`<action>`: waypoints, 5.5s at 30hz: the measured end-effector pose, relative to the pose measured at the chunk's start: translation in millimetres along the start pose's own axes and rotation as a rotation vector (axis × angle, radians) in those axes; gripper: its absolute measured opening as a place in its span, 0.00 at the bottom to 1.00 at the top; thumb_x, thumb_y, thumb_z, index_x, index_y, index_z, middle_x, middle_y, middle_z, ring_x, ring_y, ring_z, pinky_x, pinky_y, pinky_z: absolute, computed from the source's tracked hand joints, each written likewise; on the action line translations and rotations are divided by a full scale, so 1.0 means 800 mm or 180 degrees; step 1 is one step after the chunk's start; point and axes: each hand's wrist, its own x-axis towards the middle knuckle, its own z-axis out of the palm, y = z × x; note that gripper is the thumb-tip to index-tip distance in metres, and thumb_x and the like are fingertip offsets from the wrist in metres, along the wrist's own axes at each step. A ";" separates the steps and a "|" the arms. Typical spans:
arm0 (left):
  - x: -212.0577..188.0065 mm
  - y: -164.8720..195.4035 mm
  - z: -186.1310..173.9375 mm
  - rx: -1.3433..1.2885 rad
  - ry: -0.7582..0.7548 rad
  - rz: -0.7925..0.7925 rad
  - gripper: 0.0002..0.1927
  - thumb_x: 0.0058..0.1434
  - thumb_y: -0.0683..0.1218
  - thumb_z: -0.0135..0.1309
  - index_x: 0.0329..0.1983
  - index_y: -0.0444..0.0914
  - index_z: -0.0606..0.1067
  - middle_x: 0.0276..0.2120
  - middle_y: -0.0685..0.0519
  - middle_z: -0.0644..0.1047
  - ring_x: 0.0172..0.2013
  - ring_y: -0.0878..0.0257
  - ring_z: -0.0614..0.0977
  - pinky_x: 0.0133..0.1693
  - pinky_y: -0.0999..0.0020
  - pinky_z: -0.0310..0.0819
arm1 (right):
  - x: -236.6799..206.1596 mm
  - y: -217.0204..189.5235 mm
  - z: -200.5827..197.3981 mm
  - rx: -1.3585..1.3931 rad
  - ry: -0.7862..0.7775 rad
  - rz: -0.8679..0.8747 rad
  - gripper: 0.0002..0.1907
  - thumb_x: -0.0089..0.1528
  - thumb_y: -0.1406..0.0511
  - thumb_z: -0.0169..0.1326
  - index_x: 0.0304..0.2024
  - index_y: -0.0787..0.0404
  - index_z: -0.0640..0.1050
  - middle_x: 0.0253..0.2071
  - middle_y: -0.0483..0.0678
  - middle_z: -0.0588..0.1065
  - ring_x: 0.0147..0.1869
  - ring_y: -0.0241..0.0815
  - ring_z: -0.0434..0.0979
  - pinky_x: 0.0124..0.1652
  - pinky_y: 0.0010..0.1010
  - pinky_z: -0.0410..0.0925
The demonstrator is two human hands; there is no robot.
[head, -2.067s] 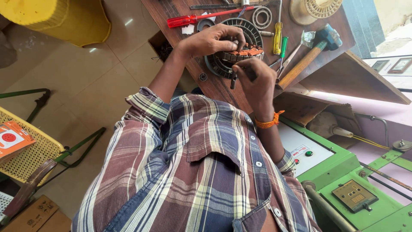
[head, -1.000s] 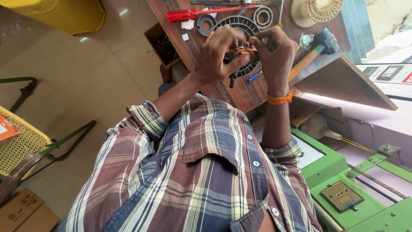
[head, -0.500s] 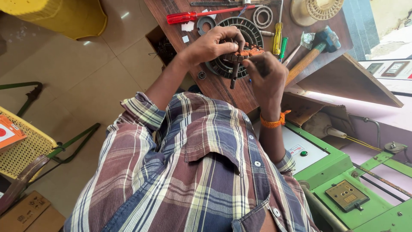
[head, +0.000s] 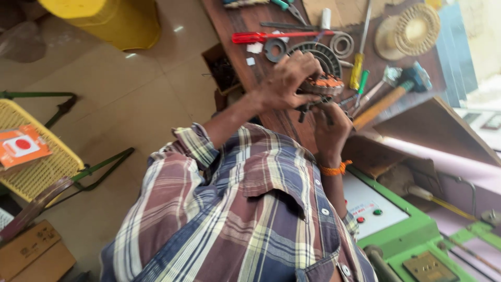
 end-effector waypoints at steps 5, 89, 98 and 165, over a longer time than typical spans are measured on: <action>-0.019 -0.007 0.024 -0.0254 0.0089 -0.0215 0.28 0.57 0.55 0.72 0.50 0.43 0.69 0.45 0.53 0.72 0.50 0.54 0.75 0.50 0.49 0.66 | 0.005 0.001 -0.029 -0.0265 0.0148 -0.0074 0.06 0.63 0.77 0.63 0.39 0.68 0.77 0.34 0.50 0.73 0.34 0.39 0.70 0.35 0.30 0.63; 0.026 -0.066 -0.030 -0.2950 -0.1598 -0.0415 0.10 0.65 0.44 0.53 0.47 0.35 0.76 0.42 0.57 0.73 0.46 0.67 0.74 0.52 0.68 0.71 | 0.041 -0.070 -0.017 -0.0186 -0.0219 -0.0045 0.05 0.64 0.72 0.65 0.39 0.66 0.80 0.29 0.48 0.76 0.28 0.35 0.73 0.30 0.27 0.64; -0.002 -0.034 -0.036 -0.1432 -0.0817 -0.0137 0.17 0.64 0.53 0.64 0.47 0.40 0.74 0.43 0.55 0.72 0.48 0.59 0.73 0.52 0.59 0.71 | 0.009 -0.042 0.005 0.0108 -0.0428 0.0040 0.01 0.65 0.74 0.60 0.39 0.67 0.79 0.27 0.49 0.76 0.28 0.33 0.76 0.29 0.26 0.66; -0.024 -0.014 0.033 -0.0103 0.0439 0.0067 0.26 0.62 0.54 0.70 0.54 0.44 0.68 0.51 0.53 0.73 0.53 0.54 0.74 0.53 0.51 0.66 | 0.108 -0.001 -0.033 -0.0147 -0.0227 -0.0728 0.07 0.64 0.75 0.68 0.40 0.66 0.80 0.34 0.48 0.71 0.35 0.36 0.73 0.35 0.28 0.65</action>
